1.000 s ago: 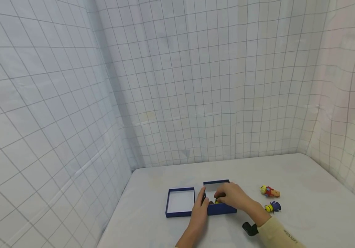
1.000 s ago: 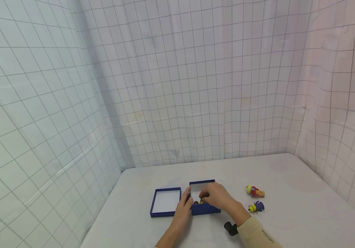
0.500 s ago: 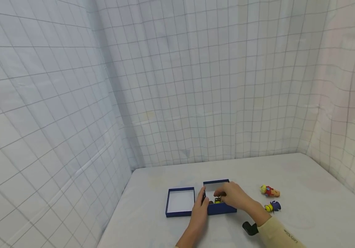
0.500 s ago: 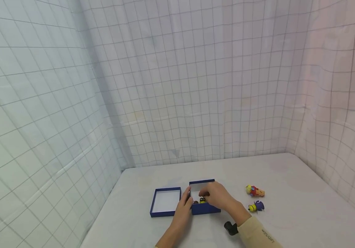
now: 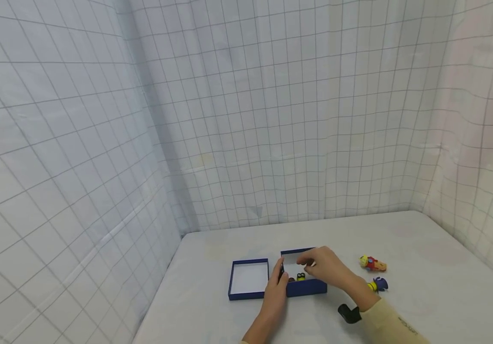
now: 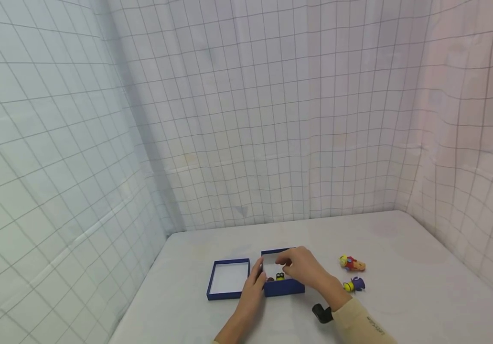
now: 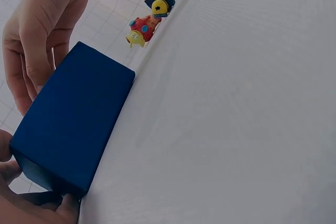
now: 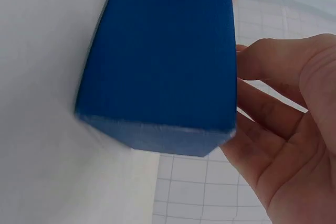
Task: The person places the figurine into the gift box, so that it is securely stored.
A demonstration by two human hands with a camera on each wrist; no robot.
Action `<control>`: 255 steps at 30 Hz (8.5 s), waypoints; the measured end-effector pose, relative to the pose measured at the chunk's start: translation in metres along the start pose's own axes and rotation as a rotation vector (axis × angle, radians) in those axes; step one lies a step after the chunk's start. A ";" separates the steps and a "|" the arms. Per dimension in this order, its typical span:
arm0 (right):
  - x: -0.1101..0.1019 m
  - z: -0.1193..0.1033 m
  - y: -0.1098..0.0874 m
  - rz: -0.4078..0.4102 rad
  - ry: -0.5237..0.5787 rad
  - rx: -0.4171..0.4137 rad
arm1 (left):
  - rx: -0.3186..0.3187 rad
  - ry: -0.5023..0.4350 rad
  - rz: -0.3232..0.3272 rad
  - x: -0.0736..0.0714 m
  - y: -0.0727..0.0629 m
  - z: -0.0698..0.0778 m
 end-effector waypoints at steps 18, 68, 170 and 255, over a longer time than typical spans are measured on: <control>-0.035 0.001 -0.020 0.090 -0.071 0.017 | -0.024 0.014 0.023 0.000 0.000 0.003; -0.068 0.059 -0.100 -0.010 0.100 0.310 | -0.015 -0.008 -0.001 -0.001 0.001 0.000; -0.060 0.072 -0.108 0.137 0.278 0.305 | 0.034 -0.020 -0.017 -0.001 -0.001 0.002; -0.041 0.057 -0.067 0.248 0.475 0.300 | 0.001 -0.004 0.016 -0.001 0.002 0.000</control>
Point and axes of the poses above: each hand's wrist, its own y-axis towards the middle knuckle, its own x-axis out of the palm, z = x × y, the point moved 4 cm from there along y, towards the middle knuckle, and after that the axes turned 9 degrees about -x, right-handed, at the moved point
